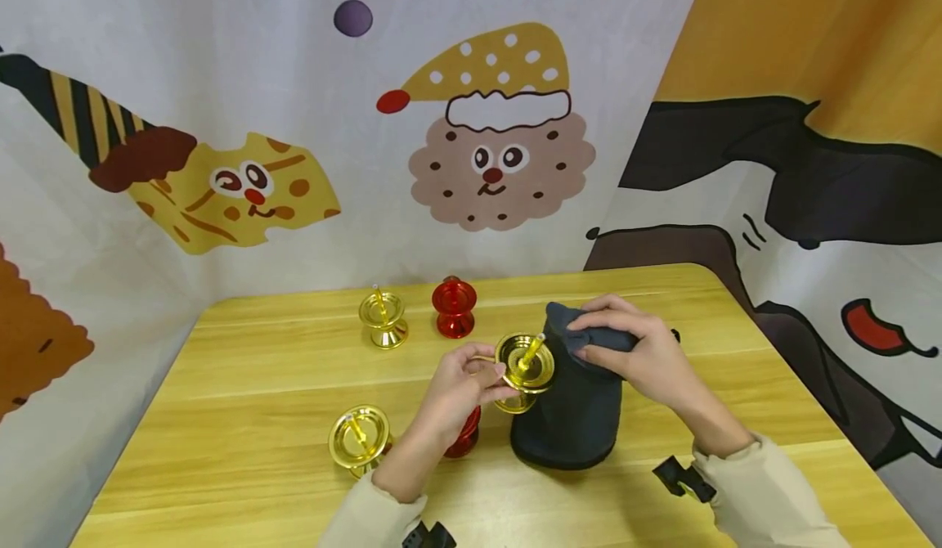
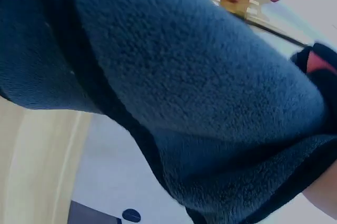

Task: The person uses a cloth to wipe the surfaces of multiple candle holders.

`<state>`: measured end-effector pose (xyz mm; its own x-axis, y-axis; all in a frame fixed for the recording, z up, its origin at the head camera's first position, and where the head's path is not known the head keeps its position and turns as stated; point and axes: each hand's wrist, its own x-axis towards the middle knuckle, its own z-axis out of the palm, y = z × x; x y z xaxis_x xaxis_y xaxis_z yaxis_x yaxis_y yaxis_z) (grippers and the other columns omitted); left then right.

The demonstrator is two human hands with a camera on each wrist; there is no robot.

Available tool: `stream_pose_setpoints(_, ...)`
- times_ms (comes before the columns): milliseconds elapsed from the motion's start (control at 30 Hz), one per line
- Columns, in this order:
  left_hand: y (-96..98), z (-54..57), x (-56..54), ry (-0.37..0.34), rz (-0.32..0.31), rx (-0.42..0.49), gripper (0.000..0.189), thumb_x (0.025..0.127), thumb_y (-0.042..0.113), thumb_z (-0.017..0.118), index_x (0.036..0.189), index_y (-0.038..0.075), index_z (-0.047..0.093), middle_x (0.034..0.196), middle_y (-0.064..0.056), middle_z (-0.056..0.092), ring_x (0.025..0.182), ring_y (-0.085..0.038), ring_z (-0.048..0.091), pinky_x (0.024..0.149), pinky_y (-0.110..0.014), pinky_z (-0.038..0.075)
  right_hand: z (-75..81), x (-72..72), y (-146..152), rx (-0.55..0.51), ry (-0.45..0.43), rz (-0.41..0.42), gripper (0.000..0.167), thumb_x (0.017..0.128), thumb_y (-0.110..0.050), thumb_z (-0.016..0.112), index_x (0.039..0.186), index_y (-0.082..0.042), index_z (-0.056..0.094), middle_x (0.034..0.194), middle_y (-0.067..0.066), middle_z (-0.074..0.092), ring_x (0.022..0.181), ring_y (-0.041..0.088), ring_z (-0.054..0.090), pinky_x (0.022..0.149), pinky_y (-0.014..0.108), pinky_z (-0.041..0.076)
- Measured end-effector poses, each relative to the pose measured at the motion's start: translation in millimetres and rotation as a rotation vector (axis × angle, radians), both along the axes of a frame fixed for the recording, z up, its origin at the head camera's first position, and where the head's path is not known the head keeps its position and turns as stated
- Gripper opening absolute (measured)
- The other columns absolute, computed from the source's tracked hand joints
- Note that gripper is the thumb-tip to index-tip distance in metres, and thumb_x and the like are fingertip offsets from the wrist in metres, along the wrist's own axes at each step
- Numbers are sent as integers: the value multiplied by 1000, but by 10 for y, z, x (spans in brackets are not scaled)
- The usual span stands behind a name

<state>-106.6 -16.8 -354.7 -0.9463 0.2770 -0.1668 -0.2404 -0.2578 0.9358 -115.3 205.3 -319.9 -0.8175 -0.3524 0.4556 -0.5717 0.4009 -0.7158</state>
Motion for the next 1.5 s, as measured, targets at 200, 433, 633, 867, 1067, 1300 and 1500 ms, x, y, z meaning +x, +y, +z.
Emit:
stream_pose_setpoints(200,39,3,10,38,9,46,27,89,-10,47,115,-17,40,92,-18,50,78,-21,60,76,-35,54,-201,5,-148,45,80,-116,36,72,7,73,104,-7,63,107,6,59,93,17,58,72,20,52)
stream_pose_setpoints(433,103,6,19,38,81,26,27,89,-9,49,114,-15,42,93,-19,48,75,-19,61,75,-33,55,-419,85,-273,72,133,-102,38,76,5,70,111,-5,62,121,11,53,103,27,54,71,29,54)
stream_pose_setpoints(633,107,-16,22,57,108,36,25,89,-10,49,112,-16,43,90,-16,48,75,-19,59,73,-34,55,-520,125,-286,-22,54,-48,40,79,4,66,117,-6,59,130,11,44,109,23,49,78,18,49)
stream_pose_setpoints(867,34,-40,13,80,-34,-20,24,90,-8,49,111,-17,49,90,-16,51,72,-18,58,70,-30,56,-515,-23,-181,46,211,57,38,70,14,69,102,-5,65,119,15,52,100,23,55,77,15,48)
stream_pose_setpoints(1067,50,-13,2,83,-33,-65,23,90,-7,50,111,-16,50,90,-17,52,71,-18,59,69,-30,56,-454,-31,-198,67,238,52,37,70,17,68,103,0,65,114,18,53,98,28,55,77,14,47)
stream_pose_setpoints(1300,74,-42,12,96,66,-38,22,89,-8,51,110,-15,49,90,-16,50,69,-17,59,71,-33,56,-376,181,-366,-17,176,-13,35,68,20,67,102,11,61,115,28,46,88,21,52,64,16,50)
stream_pose_setpoints(1500,-7,-28,-4,94,-80,-63,26,89,-8,49,113,-18,48,92,-18,51,69,-17,58,69,-28,56,-552,-48,-168,39,249,117,42,66,17,70,104,-1,65,114,21,51,90,22,56,68,17,50)
